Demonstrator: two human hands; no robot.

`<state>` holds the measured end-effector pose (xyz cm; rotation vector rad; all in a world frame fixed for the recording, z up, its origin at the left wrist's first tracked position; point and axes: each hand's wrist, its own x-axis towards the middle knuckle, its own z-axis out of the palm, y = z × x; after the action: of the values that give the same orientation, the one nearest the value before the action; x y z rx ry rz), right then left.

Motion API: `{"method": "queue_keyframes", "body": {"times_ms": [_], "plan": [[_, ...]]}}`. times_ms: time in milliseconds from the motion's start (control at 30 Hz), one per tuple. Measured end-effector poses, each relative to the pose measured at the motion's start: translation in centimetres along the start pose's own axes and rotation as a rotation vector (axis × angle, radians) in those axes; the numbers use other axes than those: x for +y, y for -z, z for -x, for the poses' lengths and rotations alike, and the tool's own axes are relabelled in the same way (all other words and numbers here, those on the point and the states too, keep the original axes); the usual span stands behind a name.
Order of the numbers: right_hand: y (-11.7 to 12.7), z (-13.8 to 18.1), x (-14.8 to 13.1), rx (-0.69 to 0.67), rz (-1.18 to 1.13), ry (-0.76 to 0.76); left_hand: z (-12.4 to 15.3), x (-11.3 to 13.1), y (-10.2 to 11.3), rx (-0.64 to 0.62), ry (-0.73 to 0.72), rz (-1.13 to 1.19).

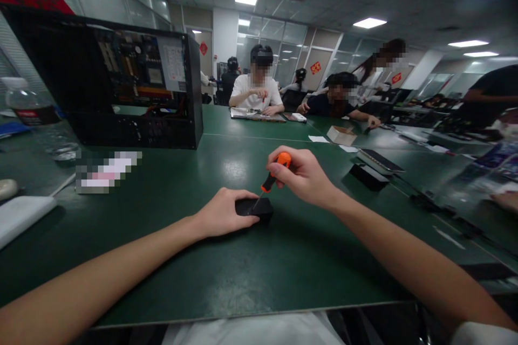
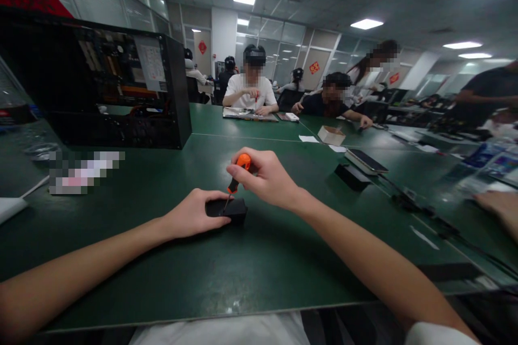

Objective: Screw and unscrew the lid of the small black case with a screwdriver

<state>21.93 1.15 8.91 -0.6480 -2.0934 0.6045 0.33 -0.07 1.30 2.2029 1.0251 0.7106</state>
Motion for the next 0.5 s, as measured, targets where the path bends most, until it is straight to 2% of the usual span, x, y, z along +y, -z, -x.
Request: {"method": "queue_keyframes", "body": {"times_ms": [233, 500], "plan": [[-0.02, 0.31, 0.19, 0.003, -0.036, 0.003, 0.01, 0.07, 0.47, -0.02, -0.05, -0.177], [-0.06, 0.29, -0.16, -0.019, -0.018, 0.048, -0.18, -0.48, 0.12, -0.023, -0.043, -0.067]]}}
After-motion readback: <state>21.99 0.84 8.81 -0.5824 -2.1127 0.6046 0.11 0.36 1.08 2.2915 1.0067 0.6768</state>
